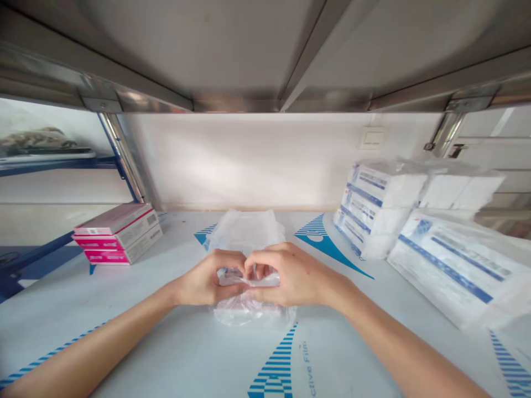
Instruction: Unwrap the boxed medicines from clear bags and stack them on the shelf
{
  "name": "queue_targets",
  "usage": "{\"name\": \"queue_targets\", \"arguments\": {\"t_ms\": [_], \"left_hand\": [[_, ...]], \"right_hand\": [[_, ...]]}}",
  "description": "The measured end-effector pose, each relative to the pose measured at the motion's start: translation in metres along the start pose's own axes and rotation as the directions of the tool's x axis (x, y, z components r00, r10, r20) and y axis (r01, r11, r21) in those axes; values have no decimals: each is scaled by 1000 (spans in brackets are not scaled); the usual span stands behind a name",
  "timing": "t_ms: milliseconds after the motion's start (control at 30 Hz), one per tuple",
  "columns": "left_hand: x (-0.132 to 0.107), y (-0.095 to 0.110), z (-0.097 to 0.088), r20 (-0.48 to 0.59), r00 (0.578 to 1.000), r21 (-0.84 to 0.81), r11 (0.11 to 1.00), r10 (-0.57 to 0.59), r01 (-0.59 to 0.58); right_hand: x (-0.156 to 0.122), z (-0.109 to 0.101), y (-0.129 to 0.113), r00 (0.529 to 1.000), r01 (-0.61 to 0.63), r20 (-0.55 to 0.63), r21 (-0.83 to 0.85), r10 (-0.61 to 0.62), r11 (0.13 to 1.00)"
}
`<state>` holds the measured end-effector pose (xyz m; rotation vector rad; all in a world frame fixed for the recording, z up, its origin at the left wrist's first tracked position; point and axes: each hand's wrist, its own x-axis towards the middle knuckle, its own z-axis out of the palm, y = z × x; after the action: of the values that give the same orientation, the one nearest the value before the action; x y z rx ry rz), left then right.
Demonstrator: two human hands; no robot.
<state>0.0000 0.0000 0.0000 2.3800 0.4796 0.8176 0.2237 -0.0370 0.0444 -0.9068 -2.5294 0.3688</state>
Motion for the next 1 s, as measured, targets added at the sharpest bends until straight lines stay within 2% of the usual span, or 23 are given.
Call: {"name": "queue_targets", "arguments": {"t_ms": [100, 200, 333, 467, 567, 600, 633, 700, 767, 800, 867, 900, 1000], "left_hand": [[3, 4, -4, -44, 999, -9, 1000, 16, -16], [4, 5, -7, -44, 999, -63, 998, 2, -5], [4, -2, -10, -37, 997, -253, 966, -61, 50], [4, -8, -13, -49, 986, -543, 833, -161, 109], [5, -5, -18, -82, 980, -697, 714, -182, 74], [6, -3, -20, -73, 981, -708, 702, -180, 76], [6, 0, -22, -51, 983, -686, 722, -175, 93], [4, 7, -25, 9, 990, -529, 839, -142, 126], [3, 14, -27, 81, 995, -239, 968, -56, 74], [2, 18, -27, 112, 994, -78, 997, -10, 18], [1, 23, -27, 150, 986, 189, 977, 70, -98], [0, 25, -26, 161, 982, 269, 953, 102, -143], [0, 29, -24, 197, 961, 274, 930, 196, -246]], "right_hand": [[-3, 4, 13, 995, -97, 10, 133, 97, 986], [-11, 2, 20, 994, -106, 18, 220, 105, 970], [-16, -4, 26, 991, -130, 68, 253, 117, 959], [-20, -8, 33, 982, -169, 133, 276, 136, 946], [-22, -10, 37, 986, -157, 114, 349, 125, 924], [-23, -11, 38, 988, -151, 97, 389, 123, 909], [-23, -12, 39, 989, -146, 79, 430, 124, 891], [-22, -15, 39, 990, -139, 52, 495, 131, 858], [-23, -18, 40, 991, -128, 30, 511, 131, 850], [-23, -19, 40, 992, -117, 15, 493, 126, 862], [-26, -22, 42, 994, -89, -25, 400, 108, 912], [-27, -23, 42, 994, -80, -48, 315, 100, 946], [-31, -22, 35, 978, -46, -205, -57, 34, 997]]}}
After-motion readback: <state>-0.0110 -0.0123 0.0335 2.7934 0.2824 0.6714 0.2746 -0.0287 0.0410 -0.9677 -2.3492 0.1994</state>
